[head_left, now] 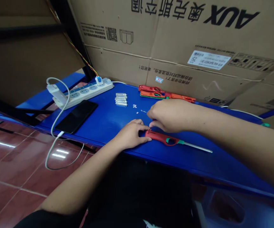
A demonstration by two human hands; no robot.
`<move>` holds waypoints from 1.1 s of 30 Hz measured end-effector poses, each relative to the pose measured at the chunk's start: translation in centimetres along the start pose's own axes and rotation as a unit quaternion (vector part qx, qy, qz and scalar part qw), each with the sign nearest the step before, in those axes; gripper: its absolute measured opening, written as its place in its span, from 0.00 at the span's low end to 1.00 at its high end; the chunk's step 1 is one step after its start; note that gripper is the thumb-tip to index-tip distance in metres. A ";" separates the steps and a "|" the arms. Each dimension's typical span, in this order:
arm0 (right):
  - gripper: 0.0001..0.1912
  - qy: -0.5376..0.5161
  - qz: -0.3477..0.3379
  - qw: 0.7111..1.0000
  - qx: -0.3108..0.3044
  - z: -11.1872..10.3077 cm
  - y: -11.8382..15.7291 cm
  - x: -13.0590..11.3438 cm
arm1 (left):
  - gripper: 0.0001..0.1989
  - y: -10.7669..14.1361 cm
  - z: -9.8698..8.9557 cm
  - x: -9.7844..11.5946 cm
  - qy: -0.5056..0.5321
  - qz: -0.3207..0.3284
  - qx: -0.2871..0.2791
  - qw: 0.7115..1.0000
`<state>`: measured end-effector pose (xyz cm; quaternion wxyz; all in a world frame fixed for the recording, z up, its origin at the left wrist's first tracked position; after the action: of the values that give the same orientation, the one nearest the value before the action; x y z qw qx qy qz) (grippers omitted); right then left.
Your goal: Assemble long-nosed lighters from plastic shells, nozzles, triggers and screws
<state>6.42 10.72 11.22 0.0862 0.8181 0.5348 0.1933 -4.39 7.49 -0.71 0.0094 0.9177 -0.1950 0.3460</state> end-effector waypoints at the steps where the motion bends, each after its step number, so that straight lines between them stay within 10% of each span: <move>1: 0.12 0.002 0.004 1.000 0.008 0.0 0.1 -0.1 | 0.15 0.0 0.0 0.0 0.000 0.001 0.001 1.000; 8: 0.12 -0.055 0.022 0.991 0.120 1.3 3.8 3.9 | 0.15 0.1 -0.1 0.0 0.013 0.017 0.008 1.000; 13: 0.16 -0.173 0.112 0.963 0.177 9.2 8.9 10.5 | 0.16 1.2 -1.9 1.1 0.067 0.060 0.064 0.994; 18: 0.17 -0.253 0.077 0.943 0.204 15.3 9.9 9.2 | 0.14 0.6 -5.5 2.0 0.194 0.007 0.168 0.966; 22: 0.14 -0.224 0.085 0.941 0.238 15.1 8.8 8.6 | 0.16 -3.2 -6.8 1.0 0.418 -0.136 0.159 0.884; 26: 0.25 -0.205 0.116 0.918 0.320 12.4 7.2 9.8 | 0.23 -8.2 -7.6 1.0 0.446 -0.149 0.134 0.872; 28: 0.35 -0.267 0.104 0.862 0.417 10.9 6.1 9.7 | 0.26 -10.1 -6.8 1.6 0.441 -0.143 0.099 0.880; 33: 0.21 -0.515 0.056 0.582 0.627 9.6 4.0 6.9 | 0.32 -10.5 -1.3 3.7 0.366 -0.096 -0.036 0.925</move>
<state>16.12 15.99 5.41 -0.1983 0.6598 0.3418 -0.6392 1.15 16.12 3.88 0.1464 0.7404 -0.1012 0.6482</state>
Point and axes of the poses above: each hand's wrist, its own y-axis away from the middle knuckle, its own z-axis out of the palm, x = y × z, the point moved 4 cm from there along -y, towards the middle knuckle, and after that the axes turned 6 degrees about -z, right-handed, at the moved point
